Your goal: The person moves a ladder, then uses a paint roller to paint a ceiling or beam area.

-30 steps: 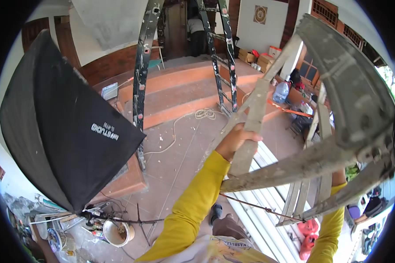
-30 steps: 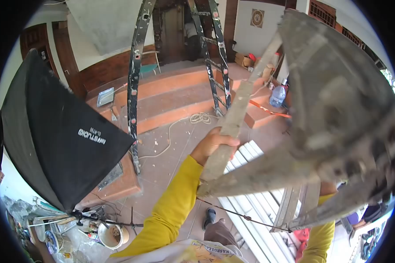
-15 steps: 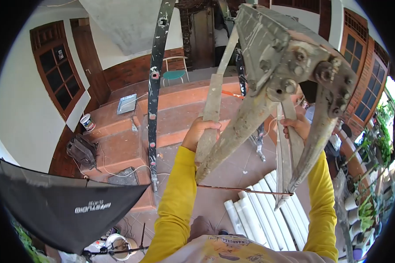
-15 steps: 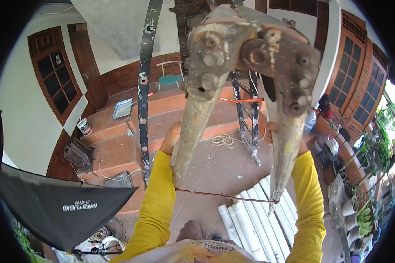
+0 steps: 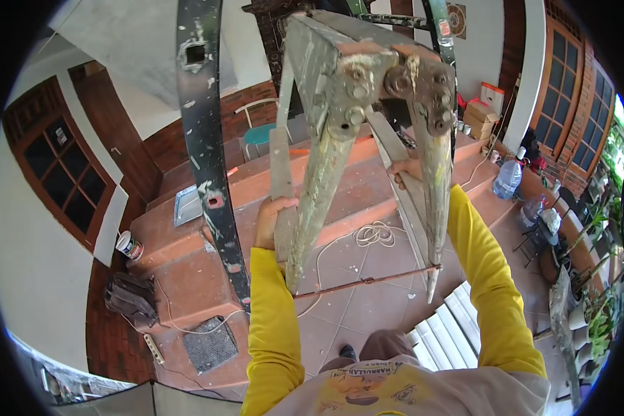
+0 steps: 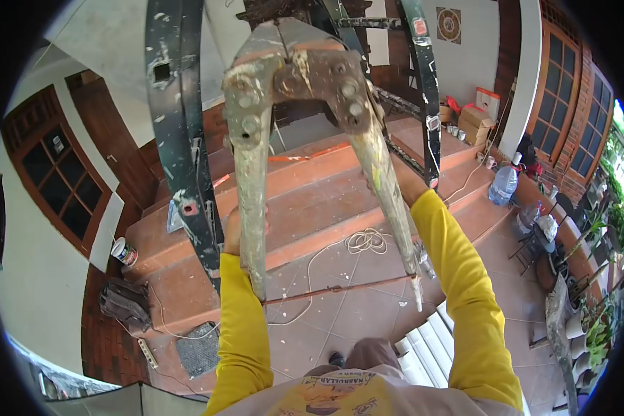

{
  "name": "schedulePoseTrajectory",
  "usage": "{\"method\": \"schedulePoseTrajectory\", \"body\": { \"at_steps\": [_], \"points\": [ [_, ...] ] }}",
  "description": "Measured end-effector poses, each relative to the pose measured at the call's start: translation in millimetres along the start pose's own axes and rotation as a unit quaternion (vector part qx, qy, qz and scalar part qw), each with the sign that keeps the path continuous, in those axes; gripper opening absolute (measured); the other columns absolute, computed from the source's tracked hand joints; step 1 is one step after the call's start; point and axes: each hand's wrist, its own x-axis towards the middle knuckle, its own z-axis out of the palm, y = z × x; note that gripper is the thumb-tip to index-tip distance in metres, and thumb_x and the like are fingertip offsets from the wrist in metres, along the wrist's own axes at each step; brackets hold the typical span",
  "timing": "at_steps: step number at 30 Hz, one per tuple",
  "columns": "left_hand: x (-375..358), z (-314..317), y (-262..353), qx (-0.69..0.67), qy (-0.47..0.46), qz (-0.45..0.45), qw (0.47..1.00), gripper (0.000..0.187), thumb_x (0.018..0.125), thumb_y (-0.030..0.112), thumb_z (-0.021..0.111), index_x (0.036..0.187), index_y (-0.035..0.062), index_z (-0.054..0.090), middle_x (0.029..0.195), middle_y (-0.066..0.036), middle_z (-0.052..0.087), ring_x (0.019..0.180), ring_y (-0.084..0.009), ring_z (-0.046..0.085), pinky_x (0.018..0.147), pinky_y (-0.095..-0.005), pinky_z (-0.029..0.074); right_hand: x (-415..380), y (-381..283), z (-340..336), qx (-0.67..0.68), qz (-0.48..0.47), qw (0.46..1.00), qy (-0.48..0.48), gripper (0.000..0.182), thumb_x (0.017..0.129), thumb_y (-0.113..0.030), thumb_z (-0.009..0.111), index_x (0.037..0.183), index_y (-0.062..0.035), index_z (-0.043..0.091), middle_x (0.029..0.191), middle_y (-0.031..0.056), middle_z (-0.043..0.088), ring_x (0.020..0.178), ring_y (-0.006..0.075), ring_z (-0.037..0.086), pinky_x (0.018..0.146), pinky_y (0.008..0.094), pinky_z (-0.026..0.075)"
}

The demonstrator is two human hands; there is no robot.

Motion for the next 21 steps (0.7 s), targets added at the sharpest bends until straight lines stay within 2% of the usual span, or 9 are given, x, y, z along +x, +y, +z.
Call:
{"method": "schedulePoseTrajectory", "body": {
  "at_steps": [1, 2, 5, 10, 13, 15, 16, 19, 21],
  "points": [
    [19.6, -9.8, 2.7, 0.005, -0.001, -0.003, 1.0, 0.022, 0.088, 0.022, 0.053, 0.094, 0.0029, 0.059, 0.074, -0.006, 0.059, 0.058, -0.0163, 0.057, 0.05, -0.0284, 0.048, 22.3, 3.0, -9.7, -0.014, 0.0, 0.999, -0.033, 0.03, 0.085, -0.019, 0.067, 0.11, -0.0084, 0.055, 0.079, 0.0052, 0.06, 0.062, 0.0132, 0.057, 0.054, 0.0267, 0.049],
    [38.2, -16.3, 5.0, 0.01, -0.003, -0.006, 1.0, 0.022, 0.088, 0.023, 0.053, 0.094, 0.0029, 0.059, 0.075, -0.006, 0.059, 0.059, -0.0162, 0.057, 0.05, -0.0281, 0.048, 38.1, -4.9, -7.2, 0.022, -0.001, 0.999, -0.045, 0.025, 0.08, -0.018, 0.073, 0.097, -0.0062, 0.059, 0.076, 0.0049, 0.06, 0.061, 0.0128, 0.057, 0.053, 0.0261, 0.048],
    [83.2, -18.3, 24.9, -0.072, -0.016, -0.039, 0.997, 0.022, 0.076, 0.015, 0.06, 0.092, 0.0004, 0.059, 0.078, -0.008, 0.062, 0.066, -0.0193, 0.061, 0.061, -0.0296, 0.049, 100.9, -13.0, -13.9, 0.027, 0.017, 0.999, -0.04, 0.024, 0.076, -0.02, 0.076, 0.088, -0.0046, 0.061, 0.075, 0.005, 0.06, 0.062, 0.0132, 0.057, 0.054, 0.0254, 0.048],
    [163.6, -19.2, 39.2, -0.069, 0.027, -0.032, 0.997, 0.027, 0.086, 0.02, 0.054, 0.102, -0.001, 0.056, 0.076, -0.008, 0.056, 0.059, -0.0191, 0.054, 0.051, -0.0315, 0.045, 229.2, 8.3, -42.7, 0.011, -0.038, 0.998, -0.055, 0.022, 0.08, -0.023, 0.071, 0.088, -0.0048, 0.061, 0.068, 0.0067, 0.059, 0.06, 0.0138, 0.059, 0.057, 0.0252, 0.05],
    [245.3, -82.7, 13.5, 0.076, 0.018, 0.038, 0.996, 0.028, 0.083, 0.015, 0.058, 0.106, -0.001, 0.053, 0.078, -0.007, 0.055, 0.059, -0.0186, 0.052, 0.052, -0.0305, 0.043, 311.1, 21.1, -66.9, -0.095, -0.074, 0.99, -0.076, 0.04, 0.079, -0.025, 0.071, 0.105, 0.003, 0.059, 0.081, 0.0161, 0.063, 0.074, 0.0238, 0.063, 0.067, 0.034, 0.051],
    [282.5, -85.6, 25.5, -0.005, 0.019, 0.013, 1.0, 0.031, 0.081, 0.012, 0.062, 0.107, -0.0011, 0.052, 0.079, -0.007, 0.055, 0.059, -0.0183, 0.053, 0.053, -0.0303, 0.044, 347.1, 12.0, -67.2, -0.082, -0.078, 0.993, -0.026, 0.047, 0.076, -0.024, 0.071, 0.107, 0.0066, 0.054, 0.088, 0.0184, 0.061, 0.078, 0.0251, 0.061, 0.068, 0.0347, 0.049],
    [297.6, -87.7, 22.9, -0.054, 0.021, -0.005, 0.998, 0.032, 0.08, 0.01, 0.063, 0.108, -0.0011, 0.051, 0.079, -0.006, 0.055, 0.06, -0.0181, 0.053, 0.054, -0.0302, 0.044, 366.8, 13.8, -67.7, -0.038, -0.073, 0.997, -0.012, 0.03, 0.077, -0.019, 0.071, 0.093, 0.0016, 0.057, 0.076, 0.0125, 0.059, 0.066, 0.02, 0.058, 0.059, 0.0308, 0.048],
    [347.3, -103.1, 30.5, -0.074, 0.04, 0.002, 0.996, 0.033, 0.078, 0.008, 0.065, 0.107, -0.0015, 0.052, 0.082, -0.006, 0.055, 0.06, -0.018, 0.053, 0.054, -0.0303, 0.043, 445.2, 19.7, -73.4, -0.022, -0.088, 0.996, 0.019, 0.019, 0.074, -0.014, 0.073, 0.08, -0.003, 0.059, 0.065, 0.0069, 0.056, 0.054, 0.0151, 0.056, 0.049, 0.0267, 0.045],
    [377.4, -121.8, 33.9, 0.002, 0.03, 0.035, 0.999, 0.033, 0.079, 0.01, 0.064, 0.108, -0.0021, 0.051, 0.084, -0.006, 0.055, 0.062, -0.0179, 0.053, 0.056, -0.0304, 0.044, 495.3, 17.0, -83.6, -0.071, -0.098, 0.993, -0.012, 0.018, 0.077, -0.016, 0.072, 0.084, -0.0021, 0.062, 0.065, 0.0069, 0.056, 0.054, 0.0156, 0.056, 0.049, 0.0269, 0.045]
  ]
}}
